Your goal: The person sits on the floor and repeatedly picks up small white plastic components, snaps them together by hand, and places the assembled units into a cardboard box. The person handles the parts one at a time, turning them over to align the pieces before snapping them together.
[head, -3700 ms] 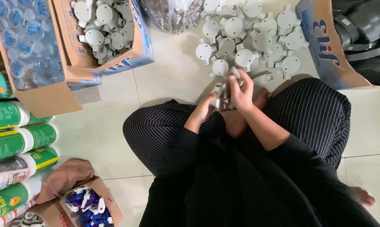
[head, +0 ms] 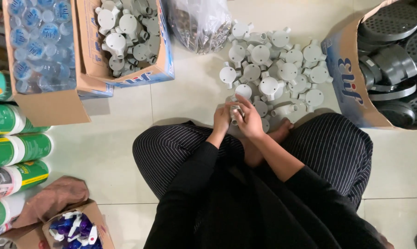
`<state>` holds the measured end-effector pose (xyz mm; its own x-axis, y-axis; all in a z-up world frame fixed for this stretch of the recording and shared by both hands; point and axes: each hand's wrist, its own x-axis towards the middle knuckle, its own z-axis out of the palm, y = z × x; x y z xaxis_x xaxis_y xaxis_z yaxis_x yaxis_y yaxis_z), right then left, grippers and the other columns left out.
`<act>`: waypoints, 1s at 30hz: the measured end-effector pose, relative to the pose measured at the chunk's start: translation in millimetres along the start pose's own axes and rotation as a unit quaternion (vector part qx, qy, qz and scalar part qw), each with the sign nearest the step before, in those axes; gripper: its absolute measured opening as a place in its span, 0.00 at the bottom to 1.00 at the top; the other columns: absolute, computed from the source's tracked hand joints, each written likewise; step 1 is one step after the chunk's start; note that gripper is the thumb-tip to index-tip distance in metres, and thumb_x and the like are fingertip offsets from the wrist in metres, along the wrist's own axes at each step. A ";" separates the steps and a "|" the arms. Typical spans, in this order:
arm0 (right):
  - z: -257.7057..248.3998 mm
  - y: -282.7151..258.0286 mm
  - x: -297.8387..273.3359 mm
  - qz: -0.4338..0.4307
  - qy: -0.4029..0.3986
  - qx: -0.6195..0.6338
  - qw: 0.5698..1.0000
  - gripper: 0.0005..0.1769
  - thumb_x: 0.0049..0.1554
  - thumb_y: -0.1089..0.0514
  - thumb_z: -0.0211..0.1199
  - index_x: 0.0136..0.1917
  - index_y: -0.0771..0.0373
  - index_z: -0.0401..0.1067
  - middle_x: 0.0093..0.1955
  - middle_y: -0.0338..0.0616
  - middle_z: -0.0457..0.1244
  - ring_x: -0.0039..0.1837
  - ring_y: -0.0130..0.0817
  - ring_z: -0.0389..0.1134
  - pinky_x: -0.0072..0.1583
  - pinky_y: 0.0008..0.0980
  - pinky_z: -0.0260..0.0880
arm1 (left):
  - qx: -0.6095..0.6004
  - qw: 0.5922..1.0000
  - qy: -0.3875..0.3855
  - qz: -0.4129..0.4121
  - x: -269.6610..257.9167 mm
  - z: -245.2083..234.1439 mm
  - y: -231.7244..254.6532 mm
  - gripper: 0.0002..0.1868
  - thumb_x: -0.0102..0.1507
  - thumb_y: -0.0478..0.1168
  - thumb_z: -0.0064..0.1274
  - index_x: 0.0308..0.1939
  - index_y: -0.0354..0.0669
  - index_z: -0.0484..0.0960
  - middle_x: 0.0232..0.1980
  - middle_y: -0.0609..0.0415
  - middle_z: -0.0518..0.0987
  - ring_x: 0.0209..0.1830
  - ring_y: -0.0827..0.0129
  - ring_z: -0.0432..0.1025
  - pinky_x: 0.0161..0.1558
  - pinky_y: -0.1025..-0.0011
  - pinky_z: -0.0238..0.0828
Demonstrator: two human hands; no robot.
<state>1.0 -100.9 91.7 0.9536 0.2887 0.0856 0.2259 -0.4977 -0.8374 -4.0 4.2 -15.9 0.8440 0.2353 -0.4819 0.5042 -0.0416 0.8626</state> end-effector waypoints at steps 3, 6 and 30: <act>0.0 14.3 4.0 0.114 0.006 0.092 0.989 0.13 0.57 0.58 0.48 0.55 0.54 0.66 0.63 0.52 0.52 0.60 0.57 0.54 0.55 0.51 0.58 | -0.020 0.999 -0.034 0.034 15.3 6.1 -35.1 0.23 0.62 0.47 0.37 0.47 0.27 0.71 0.51 0.30 0.67 0.58 0.43 0.56 0.58 0.53 0.48; 0.9 50.6 12.3 0.232 -0.004 0.164 0.959 0.22 0.56 0.44 0.49 0.58 0.57 0.63 0.60 0.54 0.54 0.62 0.53 0.53 0.59 0.50 0.53 | 0.014 0.994 -0.062 0.093 2.7 8.1 -7.0 0.20 0.61 0.42 0.34 0.46 0.28 0.73 0.48 0.32 0.69 0.55 0.44 0.60 0.55 0.55 0.53; -13.3 59.8 6.2 -0.087 0.293 0.088 0.948 0.08 0.52 0.68 0.50 0.32 0.66 0.56 0.29 0.46 0.46 0.33 0.47 0.49 0.47 0.29 0.55 | -0.320 0.904 -0.283 0.000 -50.3 -10.4 66.8 0.28 0.59 0.44 0.50 0.56 0.33 0.60 0.53 0.42 0.66 0.46 0.59 0.67 0.37 0.69 0.70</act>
<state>23.1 -139.8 49.3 0.8640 -0.1752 0.4720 0.4019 -0.3247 -0.8562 -14.7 -0.3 67.6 0.8939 -0.3068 -0.3268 0.4476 0.5715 0.6878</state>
